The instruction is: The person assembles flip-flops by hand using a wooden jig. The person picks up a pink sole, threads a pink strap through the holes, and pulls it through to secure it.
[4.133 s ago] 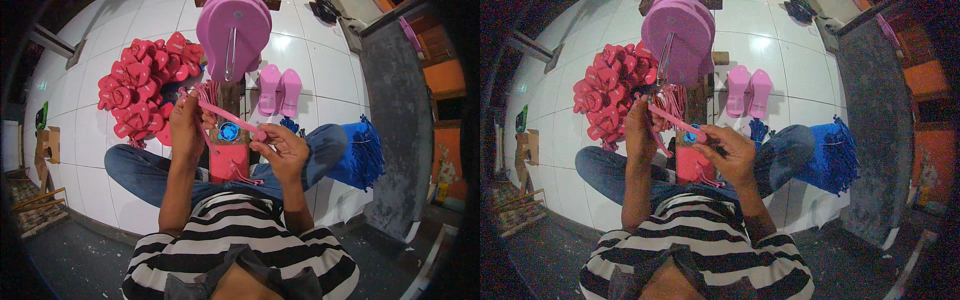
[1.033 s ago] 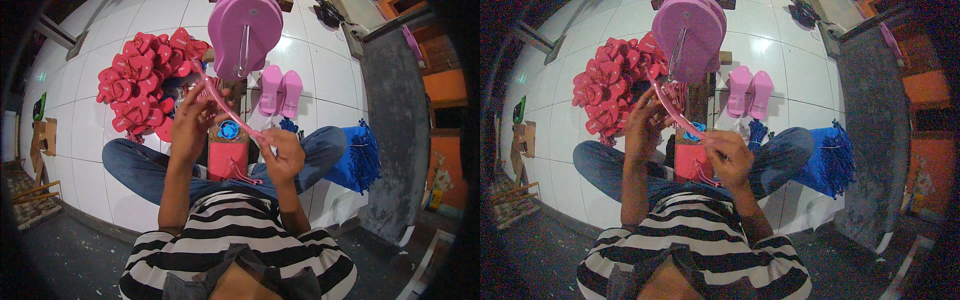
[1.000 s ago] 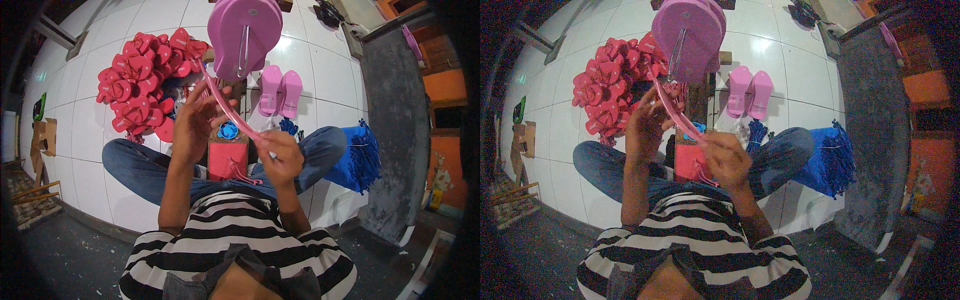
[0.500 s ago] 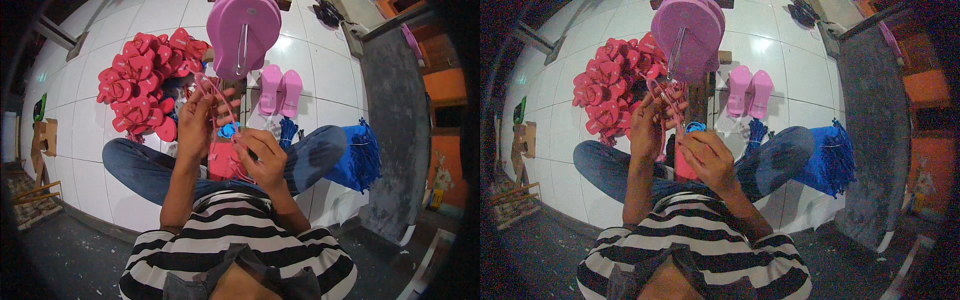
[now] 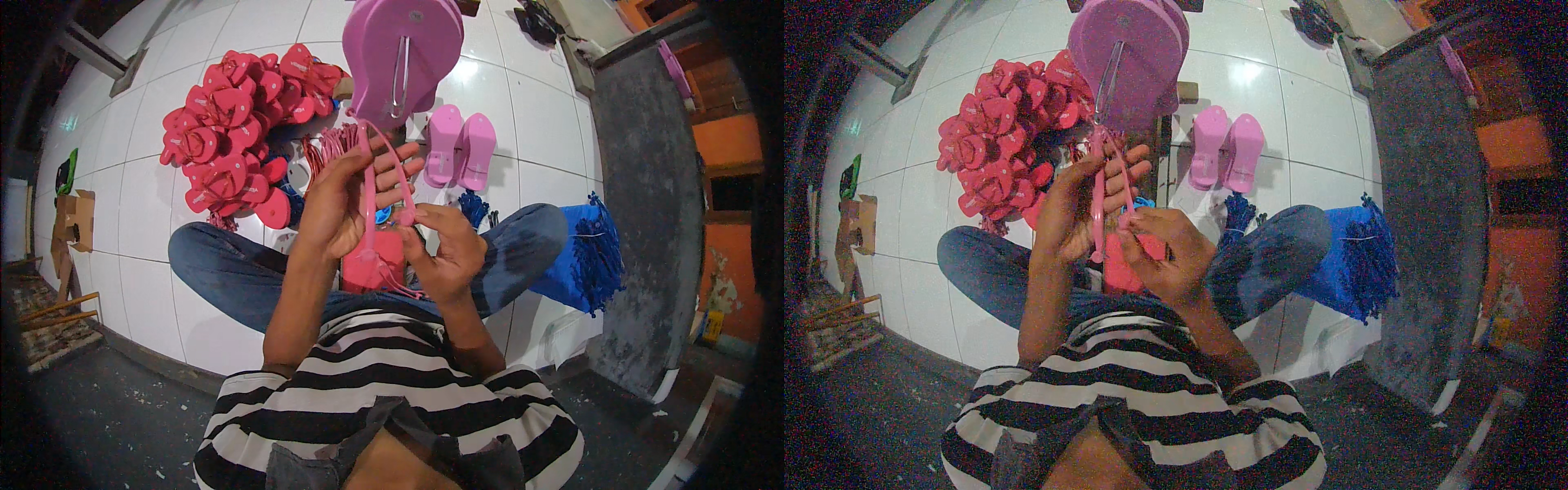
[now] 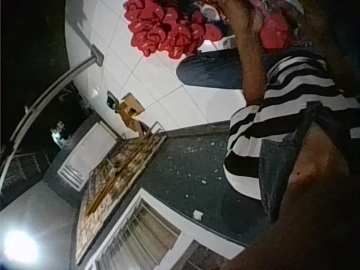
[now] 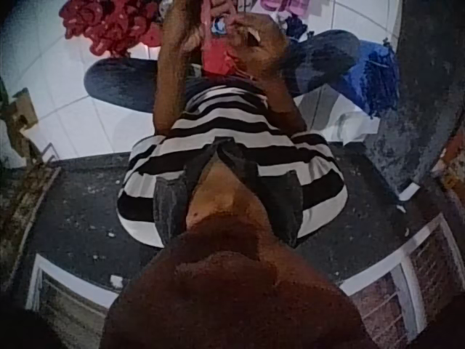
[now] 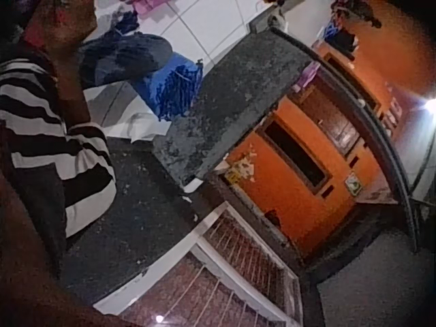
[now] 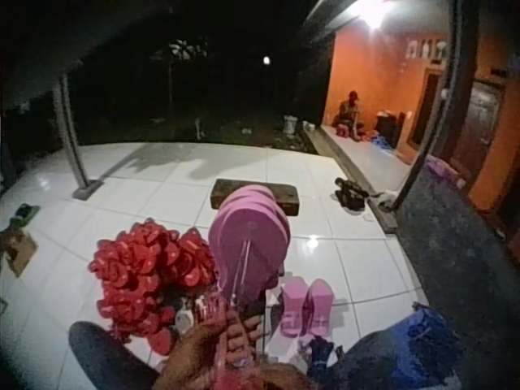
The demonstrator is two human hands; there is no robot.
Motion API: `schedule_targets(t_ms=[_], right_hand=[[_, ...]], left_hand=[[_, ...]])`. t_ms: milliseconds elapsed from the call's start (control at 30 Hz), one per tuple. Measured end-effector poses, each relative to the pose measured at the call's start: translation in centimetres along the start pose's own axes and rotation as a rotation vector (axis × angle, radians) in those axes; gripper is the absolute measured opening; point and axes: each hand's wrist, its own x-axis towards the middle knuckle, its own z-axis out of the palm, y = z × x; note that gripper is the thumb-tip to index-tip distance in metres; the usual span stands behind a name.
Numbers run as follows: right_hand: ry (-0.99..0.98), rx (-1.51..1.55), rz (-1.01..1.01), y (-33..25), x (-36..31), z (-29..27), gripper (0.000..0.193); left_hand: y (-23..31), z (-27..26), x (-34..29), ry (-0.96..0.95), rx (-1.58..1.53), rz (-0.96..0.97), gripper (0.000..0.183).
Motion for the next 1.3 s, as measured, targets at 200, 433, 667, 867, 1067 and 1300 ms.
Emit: schedule_targets(t_ms=[200,433,667,867,1067,1300], right_hand=[[0.074,0.127,0.105,0.5,-0.6,0.1,0.023],[0.023,0.177,0.123,1.4,-1.1,-0.3,0.021],[0.021,0.196,0.113,1.3,-0.8,-0.5,0.020],[0.032,0.252,0.114,1.1,-0.7,-0.4,0.020],[0.025,0.227,0.106,1.5,-1.0,-0.4,0.020],[0.015,0.249,0.106,1.7,-1.1,-0.3,0.021]], left_hand=[[-0.1,0.4,0.3,-0.017,-0.009,-0.021,0.035],[-0.3,0.4,0.5,-0.002,-0.074,-0.047,0.035],[-0.3,0.7,0.8,0.051,-0.166,-0.100,0.032],[-0.3,0.3,0.8,-0.058,-0.213,-0.125,0.031],[-0.1,0.7,0.8,0.030,-0.273,-0.124,0.031],[-0.1,0.7,0.8,-0.010,-0.212,-0.096,0.030]])
